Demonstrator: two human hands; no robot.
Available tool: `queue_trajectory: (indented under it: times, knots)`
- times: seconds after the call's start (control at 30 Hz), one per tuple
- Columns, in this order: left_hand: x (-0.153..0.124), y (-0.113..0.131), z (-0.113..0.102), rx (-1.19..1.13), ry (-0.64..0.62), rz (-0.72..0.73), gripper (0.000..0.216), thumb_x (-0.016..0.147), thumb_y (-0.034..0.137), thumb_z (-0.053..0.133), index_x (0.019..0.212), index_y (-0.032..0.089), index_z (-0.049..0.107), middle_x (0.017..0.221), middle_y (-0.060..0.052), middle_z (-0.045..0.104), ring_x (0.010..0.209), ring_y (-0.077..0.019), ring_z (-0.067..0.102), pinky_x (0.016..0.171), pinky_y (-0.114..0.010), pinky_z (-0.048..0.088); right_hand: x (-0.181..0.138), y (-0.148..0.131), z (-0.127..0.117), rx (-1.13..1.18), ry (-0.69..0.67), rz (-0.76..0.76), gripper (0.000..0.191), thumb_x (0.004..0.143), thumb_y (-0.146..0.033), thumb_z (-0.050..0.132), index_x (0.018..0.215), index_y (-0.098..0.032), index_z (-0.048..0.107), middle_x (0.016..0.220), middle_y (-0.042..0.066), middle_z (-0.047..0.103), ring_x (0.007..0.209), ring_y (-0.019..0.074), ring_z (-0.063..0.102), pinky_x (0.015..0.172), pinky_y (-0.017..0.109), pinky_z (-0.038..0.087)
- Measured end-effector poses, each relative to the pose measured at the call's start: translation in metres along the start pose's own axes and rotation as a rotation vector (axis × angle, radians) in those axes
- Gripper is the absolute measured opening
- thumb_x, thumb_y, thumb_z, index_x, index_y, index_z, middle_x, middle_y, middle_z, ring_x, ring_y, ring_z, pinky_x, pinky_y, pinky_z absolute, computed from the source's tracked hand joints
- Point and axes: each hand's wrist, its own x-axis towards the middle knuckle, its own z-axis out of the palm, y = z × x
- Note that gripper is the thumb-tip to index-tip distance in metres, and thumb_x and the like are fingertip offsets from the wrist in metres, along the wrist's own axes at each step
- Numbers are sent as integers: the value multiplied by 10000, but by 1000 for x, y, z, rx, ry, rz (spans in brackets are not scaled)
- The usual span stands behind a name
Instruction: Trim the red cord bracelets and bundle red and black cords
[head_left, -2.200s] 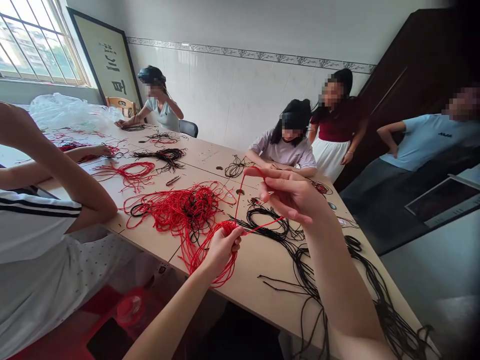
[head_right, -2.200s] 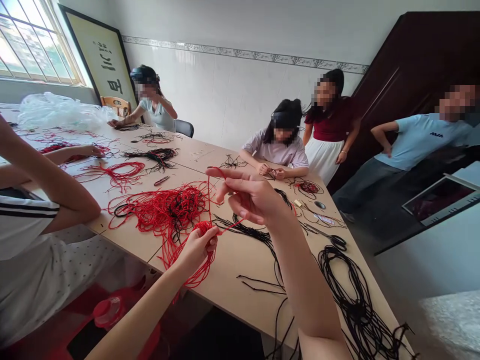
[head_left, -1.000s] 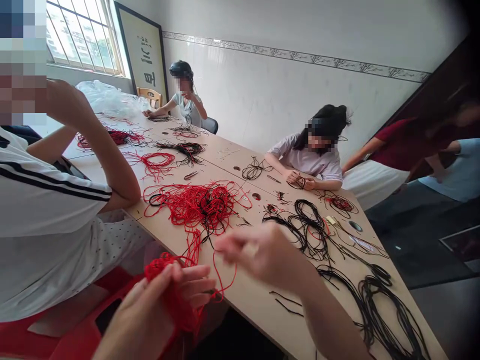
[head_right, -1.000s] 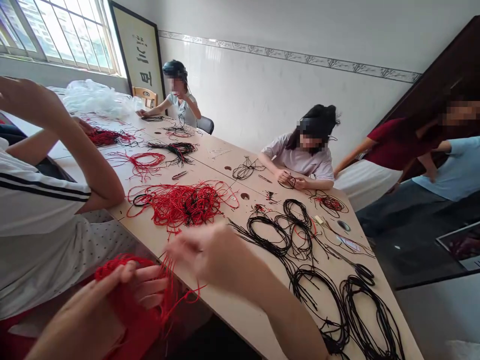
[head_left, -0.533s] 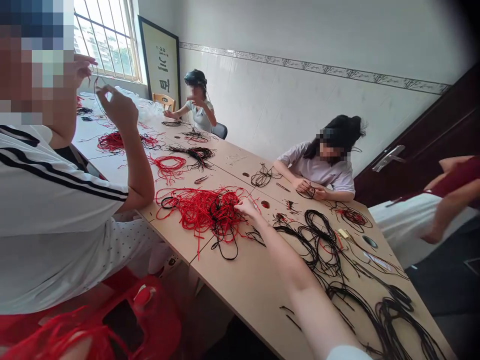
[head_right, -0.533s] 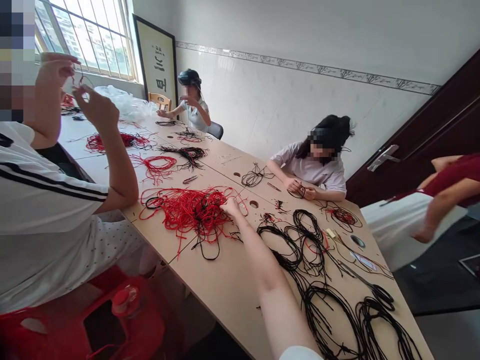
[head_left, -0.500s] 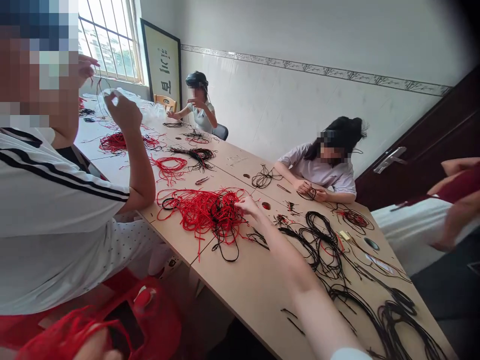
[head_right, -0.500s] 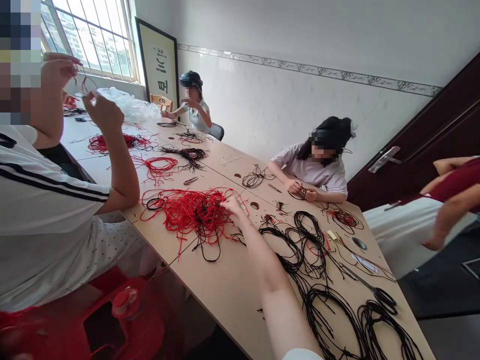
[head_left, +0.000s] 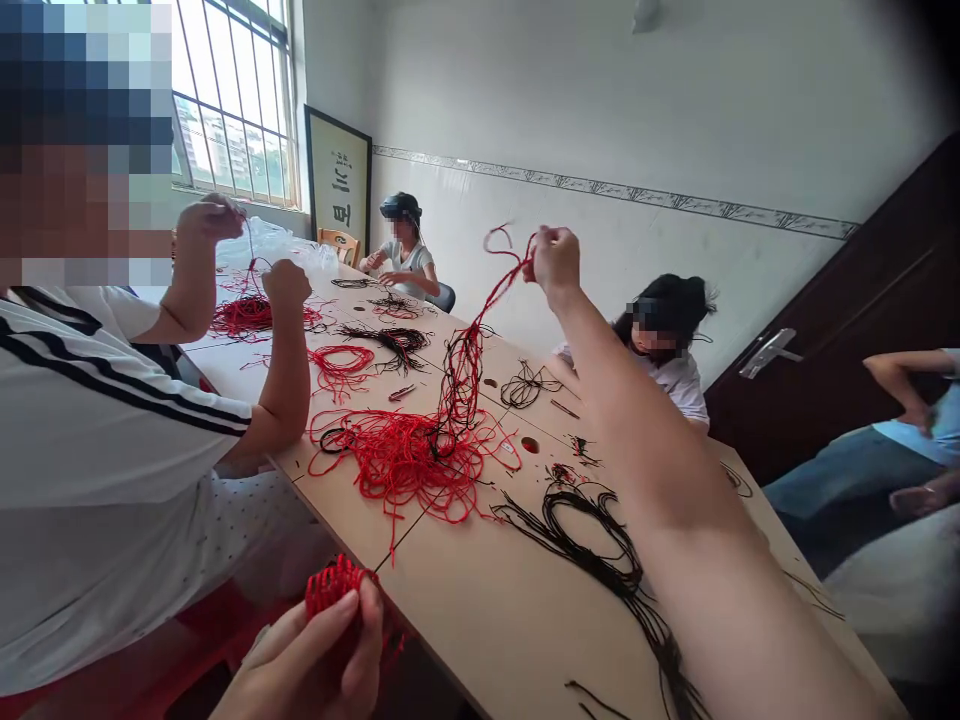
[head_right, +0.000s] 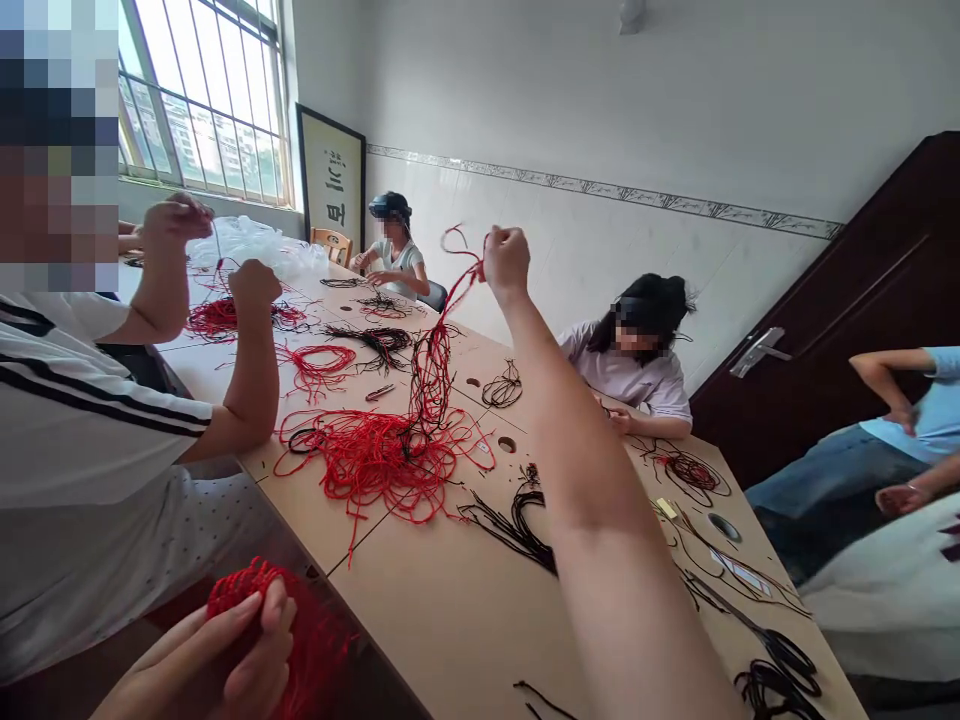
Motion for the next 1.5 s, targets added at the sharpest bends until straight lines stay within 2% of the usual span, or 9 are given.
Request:
queue_trajectory:
  times: [0.17,0.33,0.57,0.7,0.87,1.03,1.2,1.37,1.5]
  knots:
    - [-2,1,15,45,62,30,309,603,388,849,641,143,664,471,19,517,431,-72,418,463,-215,325,-22,29,5,-127,-111,72,172,968,-277,543,975,-116,604,775,8,618,592,97,590,544,231,525]
    - [-15,-12,-4,-8,67,66,251,699,370,786,687,145,675,483,25,509,393,-61,373,448,-223,294,-93,76,39,-246,-282,151,280,940,-300,588,1174,-146,589,1167,94,612,969,202,631,817,390,555]
    - [-29,-26,-21,-12,163,55,199,813,304,670,689,155,625,515,22,478,440,-75,390,487,-229,314,-188,74,87,-155,-692,26,288,952,-336,562,1195,-184,593,1233,88,593,1027,220,614,869,411,538]
    - [-34,-27,-19,-3,153,66,193,816,315,671,715,156,634,521,31,480,424,-63,363,476,-226,294,-205,70,95,-82,-778,-2,262,962,-326,547,1191,-209,596,1252,95,585,1025,200,611,878,401,535]
    - [-33,-28,-20,-32,124,88,211,803,335,685,706,161,615,508,45,457,399,-52,326,459,-226,268,-184,67,95,-5,-690,41,285,952,-340,563,1187,-183,597,1223,84,597,1019,220,616,861,404,541]
    - [-24,-20,-11,-56,120,71,247,728,362,765,699,149,643,495,48,478,387,-40,333,455,-221,262,-127,44,75,142,-421,57,213,975,-325,497,1038,-146,593,973,57,630,792,151,618,714,316,536]
    - [-3,-3,17,-36,117,85,314,598,363,848,674,127,656,480,31,522,409,-66,422,469,-224,303,-89,-24,16,551,-154,-135,271,929,-155,325,675,-225,388,621,-26,432,545,100,477,600,234,465]
    - [22,7,44,-51,80,141,261,629,292,818,735,122,650,554,15,584,417,-62,451,452,-197,328,-92,-85,-38,660,-140,-238,256,863,-128,401,635,-244,402,643,-22,464,552,93,496,516,220,456]
    - [38,16,62,-79,17,204,167,685,220,758,778,109,675,605,6,605,427,-50,445,437,-173,349,-119,-88,-58,593,-330,-257,218,785,-122,470,598,-232,491,729,15,582,611,118,583,526,256,496]
